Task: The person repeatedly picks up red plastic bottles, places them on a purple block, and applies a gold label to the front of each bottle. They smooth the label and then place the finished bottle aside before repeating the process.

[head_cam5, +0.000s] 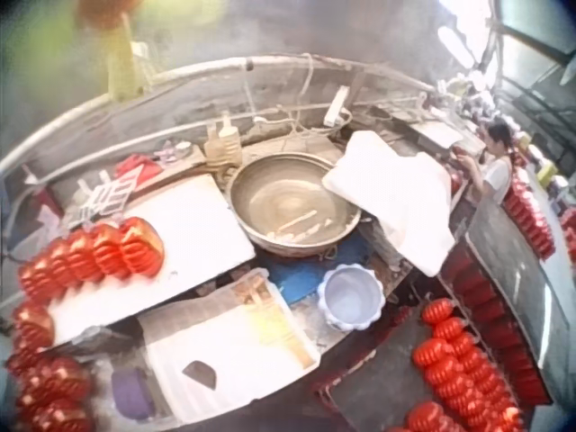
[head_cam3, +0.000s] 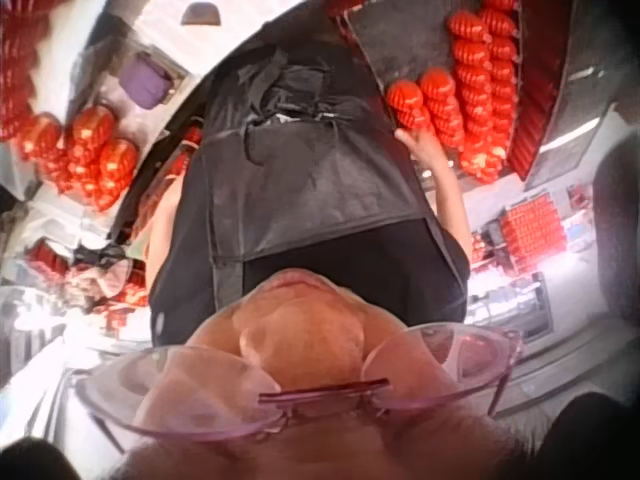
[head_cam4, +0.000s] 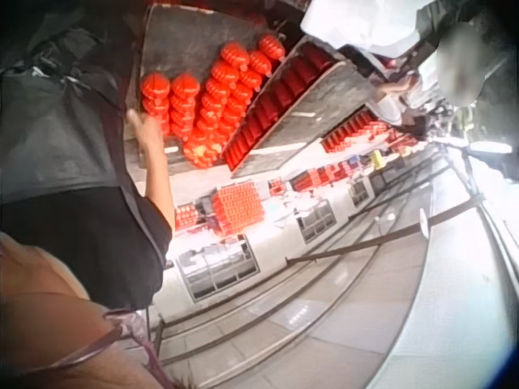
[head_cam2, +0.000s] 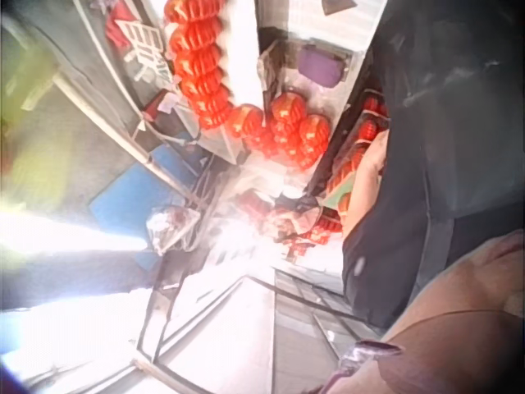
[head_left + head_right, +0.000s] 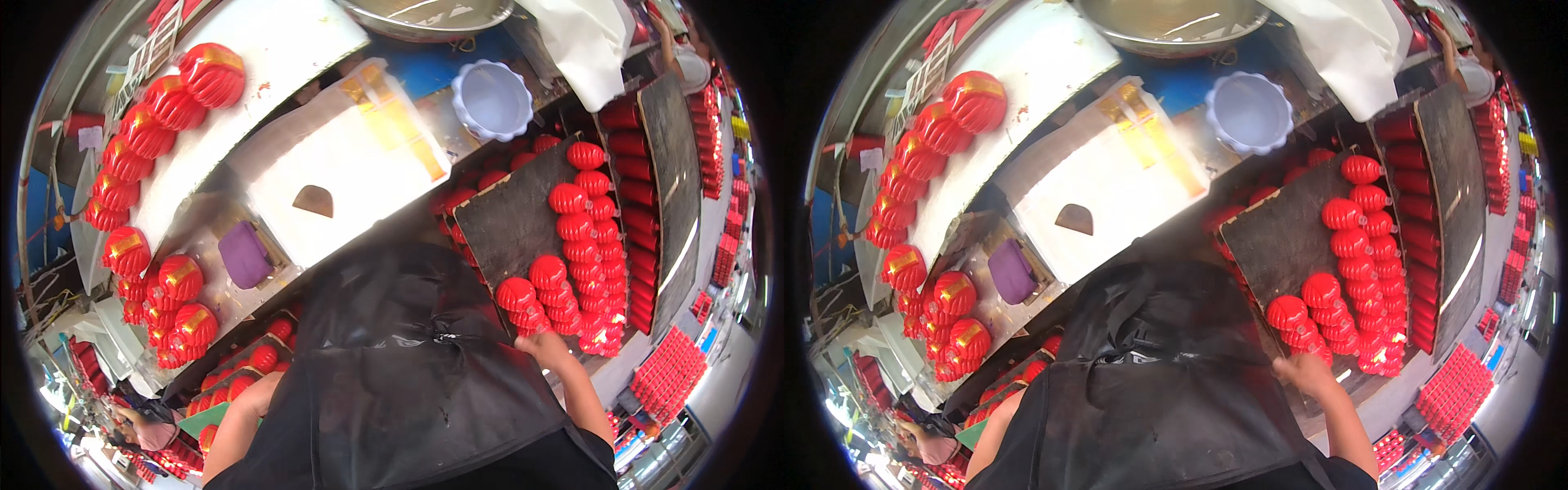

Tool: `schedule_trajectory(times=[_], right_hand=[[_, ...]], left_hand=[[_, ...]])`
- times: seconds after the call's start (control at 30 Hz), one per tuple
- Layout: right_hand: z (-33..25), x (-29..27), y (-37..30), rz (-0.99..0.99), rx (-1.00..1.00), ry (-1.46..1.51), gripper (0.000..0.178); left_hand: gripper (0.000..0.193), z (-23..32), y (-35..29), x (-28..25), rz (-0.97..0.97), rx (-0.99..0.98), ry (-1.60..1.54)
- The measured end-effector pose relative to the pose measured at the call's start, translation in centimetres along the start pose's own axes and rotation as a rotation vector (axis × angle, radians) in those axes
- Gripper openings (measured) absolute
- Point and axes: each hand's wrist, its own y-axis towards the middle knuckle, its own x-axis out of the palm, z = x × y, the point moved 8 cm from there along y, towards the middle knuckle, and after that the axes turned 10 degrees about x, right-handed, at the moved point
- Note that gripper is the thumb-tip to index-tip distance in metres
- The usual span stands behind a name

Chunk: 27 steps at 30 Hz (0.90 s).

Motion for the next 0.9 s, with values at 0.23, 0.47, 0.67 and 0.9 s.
schedule_trajectory(times=[0.23, 0.47, 0.67, 0.9], right_hand=[[-6.1, 4.5, -1.2, -0.312, 0.099, 0.546, 0.03], [-9.7, 4.7, -0.4, -0.211, -0.148, -0.483, 0.028], [-19.1, 0.3, -3.7, -0.118, -0.214, 0.186, 0.027], [-33.0, -2.6, -5.8, 0.135, -1.049, 0.171, 0.046]], left_hand=[[0.02, -0.2, -2.6, -4.6, 0.176, -0.073, -0.431], [0.016, -7.3, -2.3, -7.9, -0.075, -0.165, -0.292], [0.031, -4.6, -1.2, -15.2, 0.449, 0.035, -0.137], [0.071, 13.4, 5.8, -9.7, 0.139, 0.867, 0.058]])
